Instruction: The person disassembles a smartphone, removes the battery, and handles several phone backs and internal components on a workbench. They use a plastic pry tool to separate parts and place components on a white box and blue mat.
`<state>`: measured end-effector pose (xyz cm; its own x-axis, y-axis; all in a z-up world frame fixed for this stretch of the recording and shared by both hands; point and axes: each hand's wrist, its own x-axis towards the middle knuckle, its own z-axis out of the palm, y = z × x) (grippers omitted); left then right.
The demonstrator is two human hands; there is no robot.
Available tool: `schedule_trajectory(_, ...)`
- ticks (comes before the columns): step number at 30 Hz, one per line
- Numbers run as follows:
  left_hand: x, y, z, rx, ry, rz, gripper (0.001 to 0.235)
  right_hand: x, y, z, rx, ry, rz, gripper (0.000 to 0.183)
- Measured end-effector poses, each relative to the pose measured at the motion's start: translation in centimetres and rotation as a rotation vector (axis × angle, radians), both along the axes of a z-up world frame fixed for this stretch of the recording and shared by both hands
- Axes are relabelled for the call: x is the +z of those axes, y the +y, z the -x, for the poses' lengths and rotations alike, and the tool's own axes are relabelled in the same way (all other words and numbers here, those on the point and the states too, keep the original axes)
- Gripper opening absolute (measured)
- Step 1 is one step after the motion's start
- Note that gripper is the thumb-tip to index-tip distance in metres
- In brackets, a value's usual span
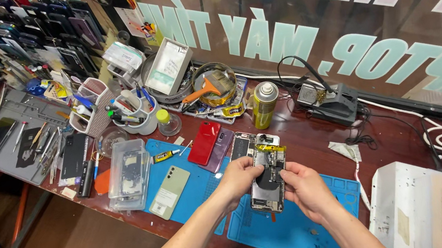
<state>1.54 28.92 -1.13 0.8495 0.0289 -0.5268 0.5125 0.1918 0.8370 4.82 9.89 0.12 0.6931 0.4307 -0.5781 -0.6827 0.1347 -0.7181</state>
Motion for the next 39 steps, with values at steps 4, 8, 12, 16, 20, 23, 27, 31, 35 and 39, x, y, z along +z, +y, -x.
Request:
schedule_trajectory(4,-0.7,1.5,-0.3,-0.024,0.015,-0.011,0.021,0.2,1.4,0.1,-0.012,0.004,0.028,0.027)
schedule_trajectory(8,-1.7,2.9,0.8,0.031,-0.115,-0.317,0.028,0.1,2.2,0.6,-0.020,0.004,0.078,0.027)
schedule_trajectory(12,-3.3,6.8,6.0,-0.214,0.074,-0.060,0.023,-1.0,3.3,0.8,-0.007,0.006,0.066,0.027)
schedule_trajectory(16,-4.5,10.8,12.3,-0.479,0.331,-0.064,0.024,-2.5,5.1,0.6,0.023,0.016,0.032,0.028)
schedule_trajectory(20,-5.1,12.6,9.8,-0.267,0.245,0.036,0.025,-3.5,7.1,0.7,-0.005,0.036,-0.001,0.027)
schedule_trajectory(23,-4.5,13.7,3.3,-0.041,0.088,0.160,0.030,-3.6,9.0,0.2,-0.021,0.032,-0.010,0.028)
schedule_trajectory(27,-4.3,13.5,-3.1,-0.213,0.063,0.093,0.025,-3.9,10.6,-1.1,-0.083,0.034,-0.038,0.027)
schedule_trajectory(31,-6.3,13.6,-7.2,-0.319,-0.026,0.078,0.020,-4.9,11.9,-3.3,-0.145,-0.001,0.010,0.027)
schedule_trajectory(35,-7.9,14.2,-10.3,-0.374,-0.005,0.073,0.020,-6.1,12.5,-5.3,-0.202,-0.004,0.071,0.028)
schedule_trajectory(39,-8.8,14.2,-11.5,-0.396,0.018,0.067,0.021,-7.9,12.5,-6.0,-0.190,-0.048,0.073,0.026)
